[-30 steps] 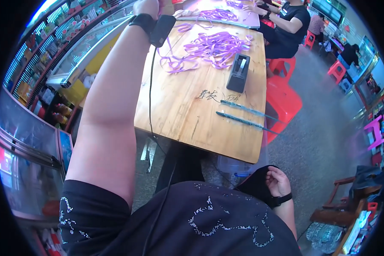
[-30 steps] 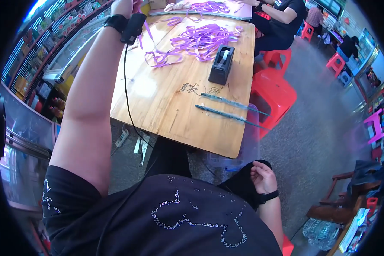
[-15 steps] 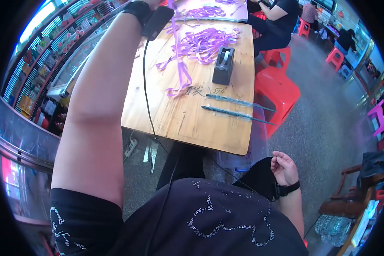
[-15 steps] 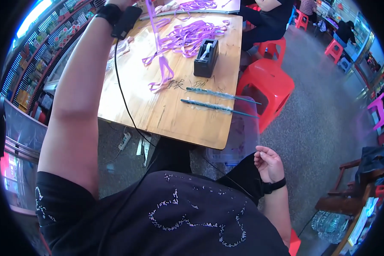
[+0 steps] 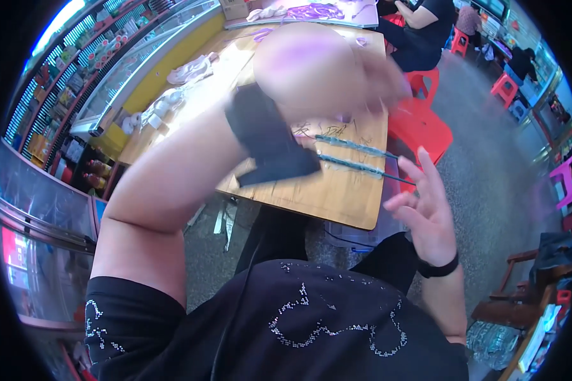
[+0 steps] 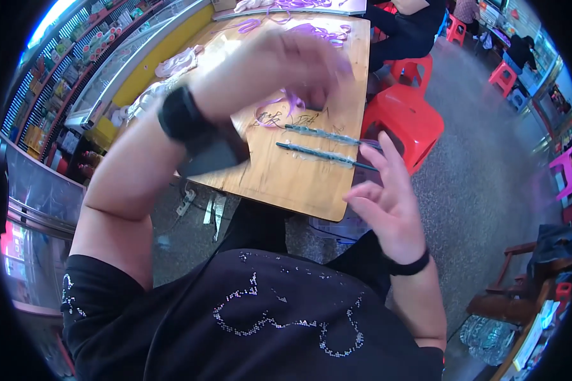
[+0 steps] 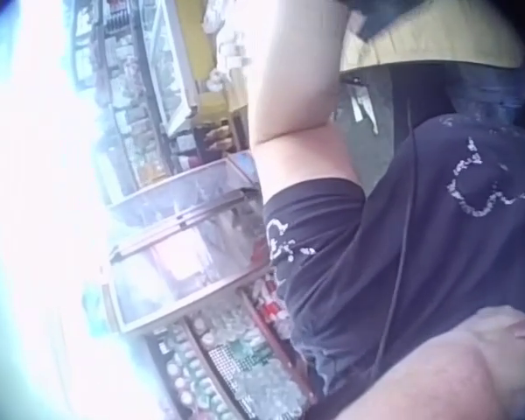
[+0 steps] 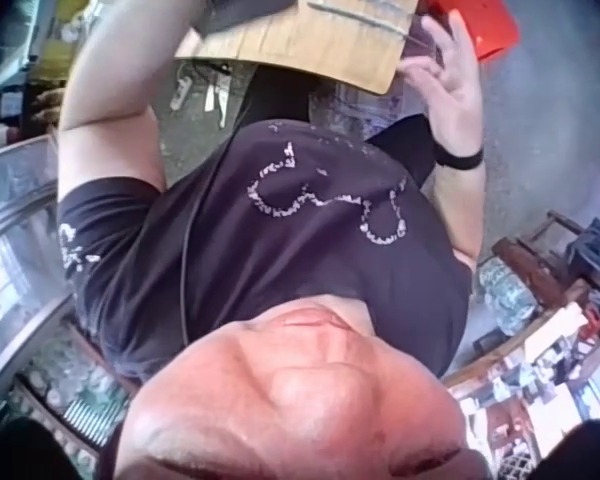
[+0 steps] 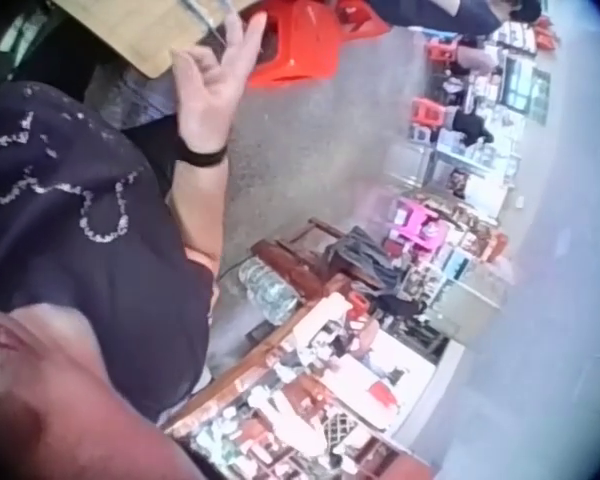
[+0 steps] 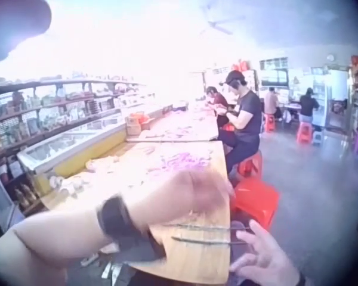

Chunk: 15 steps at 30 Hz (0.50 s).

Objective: The person attaches a scanner to their wrist and then ties purple ribbons onto two sticks, scanning each ribbon after it is tied.

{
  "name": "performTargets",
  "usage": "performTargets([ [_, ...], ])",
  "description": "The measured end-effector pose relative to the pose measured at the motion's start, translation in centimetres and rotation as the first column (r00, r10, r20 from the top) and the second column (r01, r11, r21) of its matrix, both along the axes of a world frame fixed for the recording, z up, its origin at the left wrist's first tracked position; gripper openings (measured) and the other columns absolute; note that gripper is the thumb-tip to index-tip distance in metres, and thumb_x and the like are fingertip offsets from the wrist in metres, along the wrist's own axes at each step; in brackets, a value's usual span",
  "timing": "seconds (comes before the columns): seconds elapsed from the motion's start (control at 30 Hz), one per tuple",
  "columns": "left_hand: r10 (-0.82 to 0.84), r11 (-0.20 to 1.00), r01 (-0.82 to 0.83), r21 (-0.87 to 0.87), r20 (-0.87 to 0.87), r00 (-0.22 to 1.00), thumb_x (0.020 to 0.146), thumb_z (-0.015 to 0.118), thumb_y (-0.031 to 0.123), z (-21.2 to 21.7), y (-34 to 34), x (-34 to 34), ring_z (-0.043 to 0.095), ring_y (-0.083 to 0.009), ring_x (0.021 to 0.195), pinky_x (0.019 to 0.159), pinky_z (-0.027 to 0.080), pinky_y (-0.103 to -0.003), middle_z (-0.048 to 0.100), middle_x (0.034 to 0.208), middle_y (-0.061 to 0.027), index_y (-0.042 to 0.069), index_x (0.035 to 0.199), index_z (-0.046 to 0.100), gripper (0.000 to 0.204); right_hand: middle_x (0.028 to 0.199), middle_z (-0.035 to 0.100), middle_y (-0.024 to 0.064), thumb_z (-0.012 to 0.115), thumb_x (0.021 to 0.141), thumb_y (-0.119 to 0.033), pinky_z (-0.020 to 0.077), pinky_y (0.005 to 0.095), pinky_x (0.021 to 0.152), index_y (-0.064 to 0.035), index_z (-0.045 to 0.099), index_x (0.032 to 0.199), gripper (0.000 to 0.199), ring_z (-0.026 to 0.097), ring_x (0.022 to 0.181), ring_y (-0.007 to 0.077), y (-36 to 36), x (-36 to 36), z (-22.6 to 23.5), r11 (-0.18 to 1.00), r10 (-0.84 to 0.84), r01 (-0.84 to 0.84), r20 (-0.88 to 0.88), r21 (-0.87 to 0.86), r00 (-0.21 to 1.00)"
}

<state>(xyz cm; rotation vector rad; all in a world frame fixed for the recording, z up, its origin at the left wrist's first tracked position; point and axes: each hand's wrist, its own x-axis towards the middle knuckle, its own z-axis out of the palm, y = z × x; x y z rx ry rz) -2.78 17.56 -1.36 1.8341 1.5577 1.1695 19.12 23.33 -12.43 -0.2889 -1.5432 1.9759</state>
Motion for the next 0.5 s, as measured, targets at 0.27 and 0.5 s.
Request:
performTargets([
  [0.27,0.344,0.932,-0.349,-0.101,-0.07,0.937,0.084,0.062,0.017,-6.3,-1.5,-6.2,0.06,-0.0135,0.07,0.065,0.049,-0.025,0.064,0.075,-0.0079,0.001,0.094,0.066,0.02,0.089,0.06,0.0047,0.052,0.088,0.002,0.0499,0.0229,0.071,0.0011,0.06,0.093,0.01,0.06,0.079,0.0102,-1.5,-3.9,-1.8,0.98,0.108,-0.136,0.185,0.144,0.977],
  [0.5,0.32,0.878,-0.476,-0.045,-0.685,0.655,0.077,0.066,0.024,-15.3,-3.7,-10.4,0.06,-0.0285,0.075,0.068,0.05,-0.035,0.063,0.082,-0.0125,0.007,0.102,0.062,0.03,0.101,0.061,0.0095,0.049,0.09,-0.002,0.0475,0.0235,0.067,-0.0016,0.06,0.09,0.012,0.06,0.078,0.0113,-1.2,-3.1,-2.4,0.989,0.037,-0.044,0.055,0.139,0.998],
])
